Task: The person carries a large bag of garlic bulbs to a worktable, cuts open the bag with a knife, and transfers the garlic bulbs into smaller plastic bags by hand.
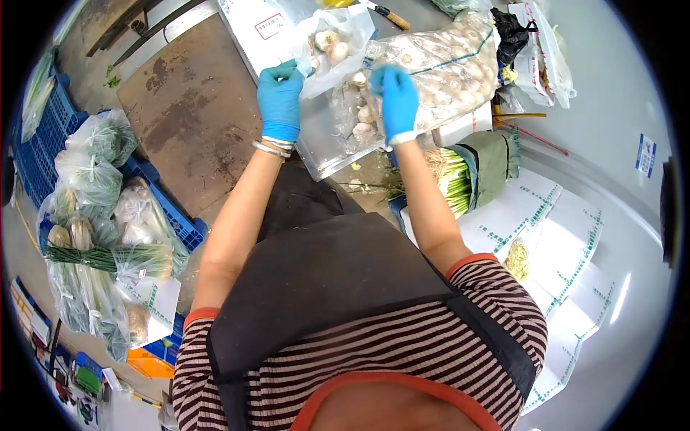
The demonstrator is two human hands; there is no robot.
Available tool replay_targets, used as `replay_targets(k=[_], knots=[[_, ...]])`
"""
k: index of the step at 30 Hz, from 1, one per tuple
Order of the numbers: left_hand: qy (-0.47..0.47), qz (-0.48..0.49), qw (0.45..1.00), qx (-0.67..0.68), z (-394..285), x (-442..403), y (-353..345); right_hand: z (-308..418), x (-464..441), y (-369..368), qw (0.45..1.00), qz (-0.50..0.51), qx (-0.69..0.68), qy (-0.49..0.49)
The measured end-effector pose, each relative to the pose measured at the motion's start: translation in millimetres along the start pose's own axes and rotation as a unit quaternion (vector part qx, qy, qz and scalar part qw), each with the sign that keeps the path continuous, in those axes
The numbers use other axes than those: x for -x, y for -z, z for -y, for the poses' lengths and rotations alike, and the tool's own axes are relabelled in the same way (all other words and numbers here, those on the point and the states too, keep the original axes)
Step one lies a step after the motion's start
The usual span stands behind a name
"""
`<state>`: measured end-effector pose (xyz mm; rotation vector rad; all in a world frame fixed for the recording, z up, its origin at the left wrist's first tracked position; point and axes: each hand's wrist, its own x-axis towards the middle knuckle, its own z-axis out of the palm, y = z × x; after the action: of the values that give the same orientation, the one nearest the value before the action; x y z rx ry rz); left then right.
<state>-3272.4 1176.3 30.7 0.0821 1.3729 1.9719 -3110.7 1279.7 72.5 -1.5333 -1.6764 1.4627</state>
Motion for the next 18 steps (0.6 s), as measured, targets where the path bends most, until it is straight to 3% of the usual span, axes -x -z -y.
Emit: replay_targets(k=[1,3,6,9,12,14,17,18], knots=[[0.039,0.008,0.999,0.03,-1,-1,-1,-22,11,4,0.995,-0.006,0.095,-0.034],[0.118,0.026,0.989,0.085,-1,-2,1,-99,24,-8,0.958,0.037,0.274,0.077],[0.19,0.071,0.966,0.162,-1,-6,5,-113,32,-36,0.857,-0.107,0.444,0.237],[0.247,0.118,0.953,0.128,-10,-8,8,-87,35,-24,0.84,-0.115,0.513,0.134],[0.288,0.129,0.947,0.066,-9,-8,11,-67,35,-7,0.864,-0.141,0.475,0.086],[0.267,0.162,0.95,0.012,-6,-10,16,-80,23,9,0.883,-0.183,0.425,0.076],[0.202,0.177,0.962,-0.05,-16,-13,11,-49,4,9,0.858,-0.132,0.494,0.049],[0.176,0.177,0.966,-0.067,-22,-13,8,-71,-10,5,0.832,-0.18,0.512,0.113]])
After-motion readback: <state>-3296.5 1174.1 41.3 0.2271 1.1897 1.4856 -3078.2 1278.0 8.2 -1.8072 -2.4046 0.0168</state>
